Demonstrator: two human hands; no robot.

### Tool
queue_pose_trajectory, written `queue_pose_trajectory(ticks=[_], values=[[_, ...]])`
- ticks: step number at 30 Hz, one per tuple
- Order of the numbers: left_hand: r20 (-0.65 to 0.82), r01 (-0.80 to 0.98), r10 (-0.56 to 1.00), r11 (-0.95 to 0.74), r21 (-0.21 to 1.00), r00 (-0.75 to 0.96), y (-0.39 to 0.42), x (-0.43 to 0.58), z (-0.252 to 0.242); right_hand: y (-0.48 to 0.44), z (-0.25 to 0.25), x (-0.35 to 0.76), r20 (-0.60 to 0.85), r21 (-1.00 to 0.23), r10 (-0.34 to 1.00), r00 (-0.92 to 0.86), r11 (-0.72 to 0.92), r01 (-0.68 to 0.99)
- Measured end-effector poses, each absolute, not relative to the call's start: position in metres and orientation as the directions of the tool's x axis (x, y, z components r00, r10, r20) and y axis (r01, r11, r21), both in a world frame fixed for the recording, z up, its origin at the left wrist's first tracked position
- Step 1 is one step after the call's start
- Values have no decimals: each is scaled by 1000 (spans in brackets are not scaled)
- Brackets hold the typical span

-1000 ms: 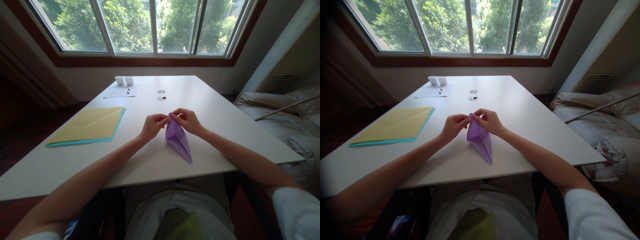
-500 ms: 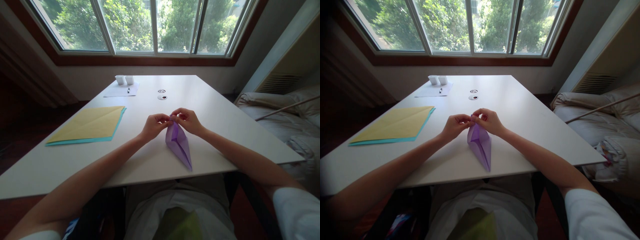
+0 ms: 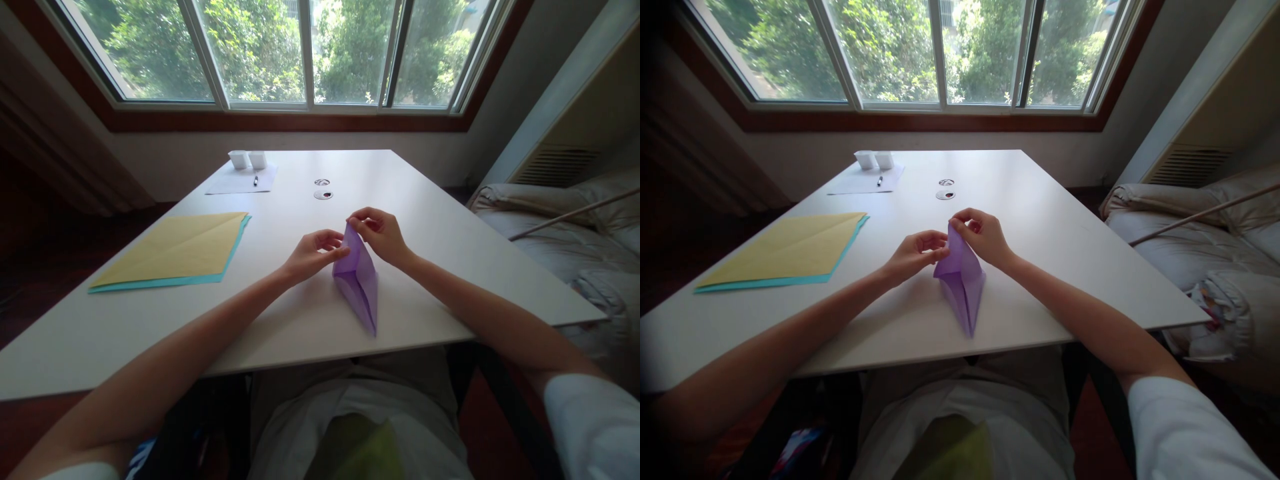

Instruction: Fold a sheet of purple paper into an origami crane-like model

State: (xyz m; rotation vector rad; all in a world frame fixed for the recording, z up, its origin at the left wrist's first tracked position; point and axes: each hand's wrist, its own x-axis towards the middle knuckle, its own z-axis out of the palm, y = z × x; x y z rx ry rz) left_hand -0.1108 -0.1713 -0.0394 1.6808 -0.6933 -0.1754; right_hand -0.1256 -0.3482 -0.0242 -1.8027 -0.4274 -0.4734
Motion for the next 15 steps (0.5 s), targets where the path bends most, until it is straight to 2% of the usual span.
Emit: queue_pose_trajectory(ticks=[4,7,11,15], values=[[213,-328,-535,-127,936,817,-167,-107,-40,-355,-25,-121,470,-859,-37,882,-248,447],[221,-383,-469,-287,878,855,-162,-107,-39,-361,-26,-119,451,-869,-78,889,-266,418],[252,-469,-424,-550,691,870,-158,-119,-35,-367,-28,-118,432,-873,-114,895,-301,383],[260,-553,-493,-672,492,830,-161,-132,-36,-373,-29,-116,421,-868,-110,900,-338,365]])
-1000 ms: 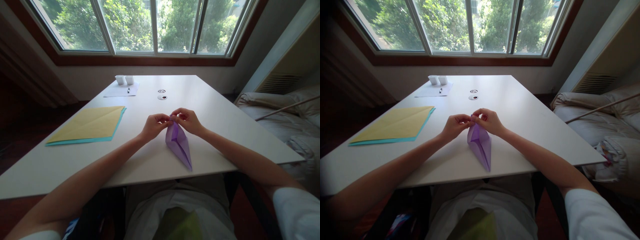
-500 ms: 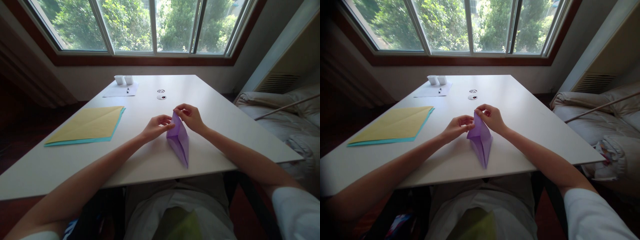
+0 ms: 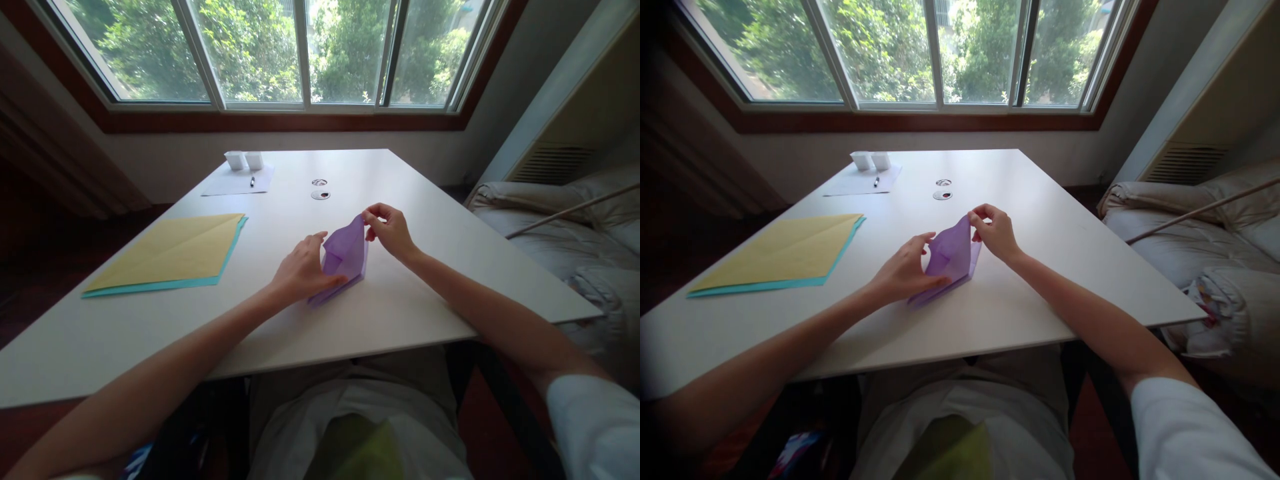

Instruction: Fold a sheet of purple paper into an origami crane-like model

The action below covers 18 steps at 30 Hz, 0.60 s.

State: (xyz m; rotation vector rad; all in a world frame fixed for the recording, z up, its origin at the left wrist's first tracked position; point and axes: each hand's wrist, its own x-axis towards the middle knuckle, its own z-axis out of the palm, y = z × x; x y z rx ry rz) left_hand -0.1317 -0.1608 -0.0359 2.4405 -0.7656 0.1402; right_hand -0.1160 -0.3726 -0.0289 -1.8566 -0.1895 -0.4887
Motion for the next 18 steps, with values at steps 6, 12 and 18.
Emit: queue_pose_trajectory(ticks=[6,12,18], values=[[214,-665,-636,-653,362,742,-162,-130,-46,-379,-24,-118,504,-734,89,859,-481,480],[39,-685,-709,-665,297,704,-163,-135,-51,-389,-16,-119,586,-563,283,759,-532,633],[-64,-672,-708,-691,265,703,-166,-140,-50,-401,-18,-109,500,-597,261,826,-587,547]])
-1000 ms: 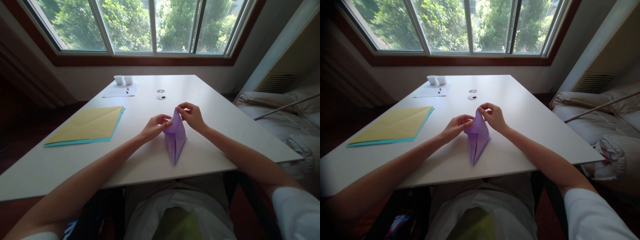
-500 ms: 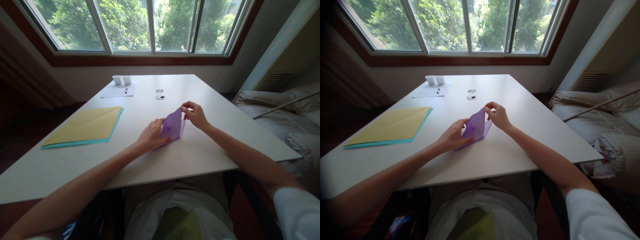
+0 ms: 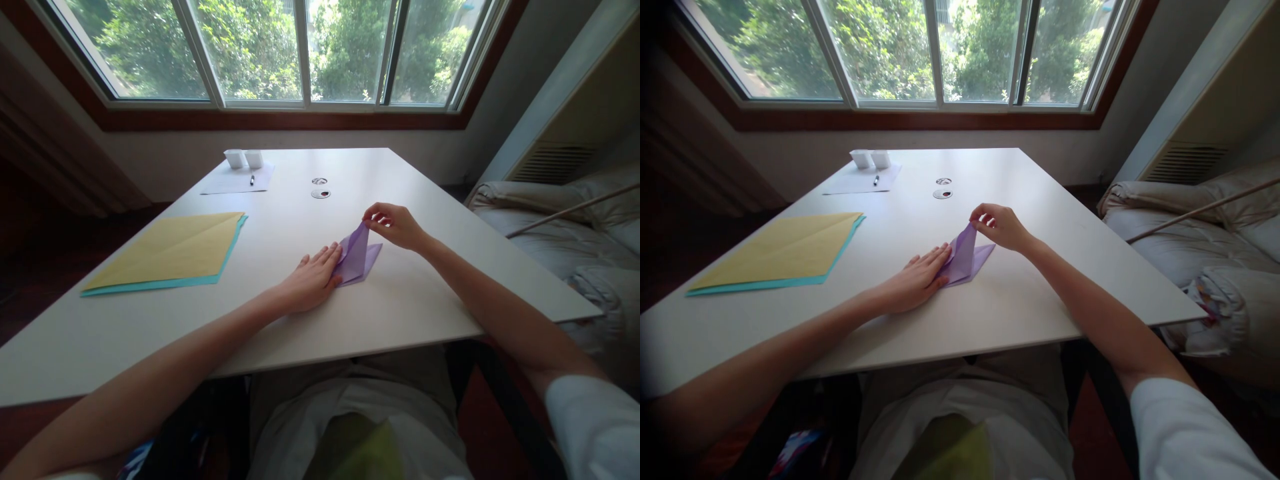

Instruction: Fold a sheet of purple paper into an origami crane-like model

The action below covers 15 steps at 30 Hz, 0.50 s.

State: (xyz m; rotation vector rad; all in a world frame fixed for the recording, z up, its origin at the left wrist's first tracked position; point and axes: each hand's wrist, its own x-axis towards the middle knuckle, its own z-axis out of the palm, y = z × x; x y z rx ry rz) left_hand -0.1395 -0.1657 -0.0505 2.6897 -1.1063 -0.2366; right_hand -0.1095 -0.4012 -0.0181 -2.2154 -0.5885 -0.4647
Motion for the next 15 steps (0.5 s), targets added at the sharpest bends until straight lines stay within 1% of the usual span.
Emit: queue_pose_trajectory(ticks=[3,5,10,15], values=[[-91,-682,-715,-691,241,693,-166,-140,-49,-410,-22,-103,456,-604,266,849,-608,515],[-103,-681,-715,-693,236,691,-166,-140,-49,-416,-25,-99,414,-626,292,862,-596,503],[-91,-690,-722,-686,232,686,-166,-140,-51,-431,-27,-93,281,-694,355,892,-567,445],[-76,-695,-725,-681,232,685,-166,-139,-54,-443,-26,-92,128,-701,382,915,-618,356]])
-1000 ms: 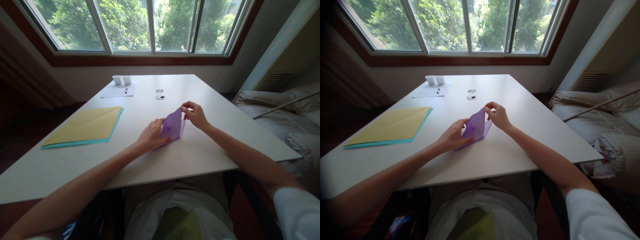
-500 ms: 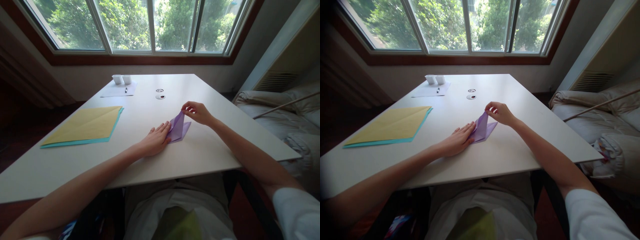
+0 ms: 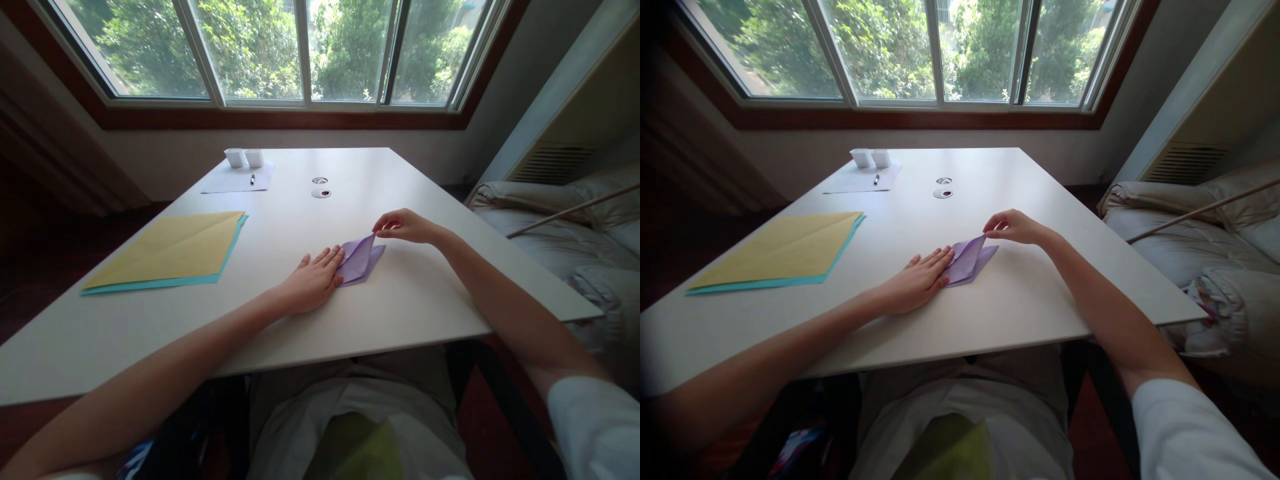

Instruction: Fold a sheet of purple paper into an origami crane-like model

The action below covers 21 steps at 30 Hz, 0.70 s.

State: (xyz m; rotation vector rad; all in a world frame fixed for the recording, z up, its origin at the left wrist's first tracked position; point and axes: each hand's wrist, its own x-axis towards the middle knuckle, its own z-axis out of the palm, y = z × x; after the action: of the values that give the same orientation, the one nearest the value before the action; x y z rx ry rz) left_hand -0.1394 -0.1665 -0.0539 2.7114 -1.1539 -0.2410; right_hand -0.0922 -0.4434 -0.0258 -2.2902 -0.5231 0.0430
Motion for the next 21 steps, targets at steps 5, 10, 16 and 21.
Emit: queue_pose_trajectory(ticks=[5,10,16,21], values=[[-119,-710,-754,-651,269,646,-163,-137,-46,-443,-27,-93,93,-688,411,907,-632,357],[-167,-738,-787,-616,274,594,-151,-131,-39,-433,-27,-98,74,-664,532,844,-605,439],[-160,-743,-794,-606,284,586,-145,-125,-42,-424,-27,-106,63,-596,564,823,-641,485],[-111,-694,-722,-689,206,683,-149,-122,-48,-414,-37,-106,274,-504,419,866,-704,500]])
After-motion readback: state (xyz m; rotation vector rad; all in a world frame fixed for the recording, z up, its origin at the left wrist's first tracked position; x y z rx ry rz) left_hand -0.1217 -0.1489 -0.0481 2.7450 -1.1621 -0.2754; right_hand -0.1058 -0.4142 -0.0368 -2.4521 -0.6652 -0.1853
